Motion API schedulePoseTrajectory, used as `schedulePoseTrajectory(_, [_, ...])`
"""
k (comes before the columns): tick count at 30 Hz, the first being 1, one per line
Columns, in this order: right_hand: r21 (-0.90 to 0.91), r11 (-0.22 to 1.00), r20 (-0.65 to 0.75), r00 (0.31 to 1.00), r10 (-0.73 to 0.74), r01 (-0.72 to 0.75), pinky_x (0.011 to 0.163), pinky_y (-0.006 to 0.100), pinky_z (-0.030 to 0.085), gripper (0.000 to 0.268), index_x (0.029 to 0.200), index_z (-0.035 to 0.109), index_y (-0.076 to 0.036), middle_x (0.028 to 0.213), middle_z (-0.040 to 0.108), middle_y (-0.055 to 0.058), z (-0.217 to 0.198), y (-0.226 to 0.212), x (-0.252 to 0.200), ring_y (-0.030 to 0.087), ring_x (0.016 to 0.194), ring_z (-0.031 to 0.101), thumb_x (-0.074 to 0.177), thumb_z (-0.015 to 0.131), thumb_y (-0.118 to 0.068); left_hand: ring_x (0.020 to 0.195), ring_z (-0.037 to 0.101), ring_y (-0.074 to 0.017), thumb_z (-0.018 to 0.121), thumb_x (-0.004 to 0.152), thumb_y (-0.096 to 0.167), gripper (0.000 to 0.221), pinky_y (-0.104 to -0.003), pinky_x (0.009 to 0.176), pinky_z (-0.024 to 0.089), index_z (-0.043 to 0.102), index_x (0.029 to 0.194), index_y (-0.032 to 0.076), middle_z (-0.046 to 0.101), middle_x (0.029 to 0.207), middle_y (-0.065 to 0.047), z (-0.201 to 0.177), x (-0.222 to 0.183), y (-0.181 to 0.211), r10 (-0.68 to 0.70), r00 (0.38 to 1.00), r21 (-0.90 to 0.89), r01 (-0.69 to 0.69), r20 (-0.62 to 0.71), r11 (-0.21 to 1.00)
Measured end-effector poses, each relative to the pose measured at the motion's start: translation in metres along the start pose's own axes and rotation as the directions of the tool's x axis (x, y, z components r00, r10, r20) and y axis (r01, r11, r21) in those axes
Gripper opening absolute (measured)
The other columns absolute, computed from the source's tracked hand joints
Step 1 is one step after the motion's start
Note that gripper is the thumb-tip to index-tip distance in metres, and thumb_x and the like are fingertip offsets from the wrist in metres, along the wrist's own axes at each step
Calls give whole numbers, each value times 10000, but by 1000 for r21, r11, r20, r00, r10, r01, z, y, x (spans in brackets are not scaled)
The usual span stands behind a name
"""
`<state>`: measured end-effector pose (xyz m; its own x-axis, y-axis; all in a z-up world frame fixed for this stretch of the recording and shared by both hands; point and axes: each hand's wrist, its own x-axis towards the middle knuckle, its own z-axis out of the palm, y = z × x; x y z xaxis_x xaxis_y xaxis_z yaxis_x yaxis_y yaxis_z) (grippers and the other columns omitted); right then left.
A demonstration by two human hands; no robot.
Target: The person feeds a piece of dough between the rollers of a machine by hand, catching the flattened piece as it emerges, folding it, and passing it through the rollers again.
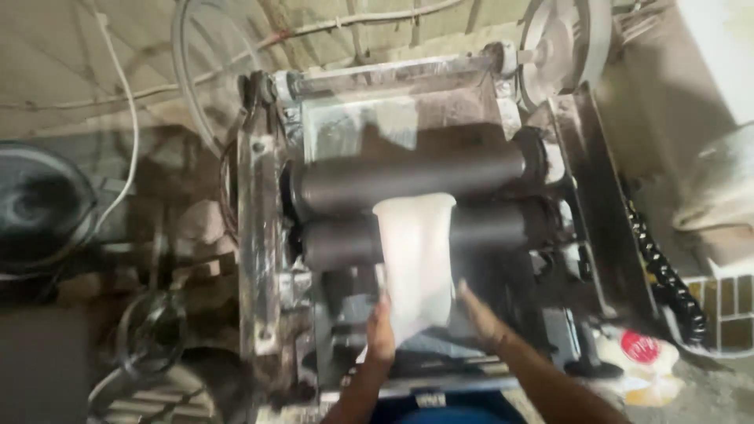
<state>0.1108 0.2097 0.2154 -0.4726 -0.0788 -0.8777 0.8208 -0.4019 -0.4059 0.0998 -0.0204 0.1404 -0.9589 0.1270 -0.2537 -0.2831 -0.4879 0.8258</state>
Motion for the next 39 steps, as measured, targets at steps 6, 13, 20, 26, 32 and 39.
schedulePoseTrajectory(6, [-64, 693, 88, 696, -713, 718, 1044, 401, 477, 541, 1402, 594, 59, 1325, 646, 199, -2, -26, -4, 250, 1177, 617, 990, 707, -273, 1244, 580, -244, 644, 1005, 181, 480, -353, 1061, 436, 536, 1413, -47, 646, 1348, -168, 82, -15, 98, 112, 991, 312, -82, -78, 946])
schedulePoseTrajectory(13, [-332, 723, 81, 782, -619, 606, 1183, 395, 285, 913, 1562, 203, -8, 1579, 347, 143, -50, -3, 2, 245, 1460, 341, 886, 781, -216, 1183, 607, -287, 697, 860, 133, 823, -419, 979, 490, 240, 1544, 110, 620, 1329, -129, 48, -32, 127, -217, 969, 236, 240, -120, 942])
schedulePoseTrajectory(20, [-184, 589, 457, 599, -658, 787, 1166, 397, 330, 866, 1582, 214, 13, 1549, 416, 169, -24, -41, 49, 257, 1423, 391, 914, 689, -268, 1228, 596, -269, 830, 788, 139, 718, -405, 1026, 510, 536, 1419, -36, 623, 1354, -186, 15, 63, 70, 28, 959, 583, -193, 280, 789])
schedulePoseTrajectory(26, [-29, 893, 249, 869, -428, 449, 1018, 364, 507, 660, 1427, 557, 53, 1315, 680, 176, -6, -43, 50, 271, 1175, 658, 1039, 489, -476, 1369, 499, -269, 662, 935, 483, 745, -373, 1140, 367, 459, 1500, 42, 545, 1481, -144, -1, 72, 37, -149, 984, 676, 173, -94, 717])
schedulePoseTrajectory(32, [-111, 791, 304, 779, -549, 601, 926, 355, 549, 543, 1320, 651, 13, 1232, 711, 124, 26, -66, -43, 217, 1089, 683, 910, 678, -341, 1294, 568, -265, 691, 880, 529, 751, -358, 1077, 419, 600, 1415, 10, 636, 1402, -155, 37, 65, 96, -148, 989, 672, 116, -10, 731])
schedulePoseTrajectory(39, [-38, 745, 140, 741, -656, 666, 824, 348, 598, 524, 1231, 657, 48, 1132, 735, 134, 62, -75, -78, 214, 966, 726, 840, 790, -274, 1158, 653, -287, 780, 806, 464, 769, -427, 948, 533, 571, 1349, -41, 654, 1309, -184, 80, 33, 173, -230, 955, 460, 293, -189, 838])
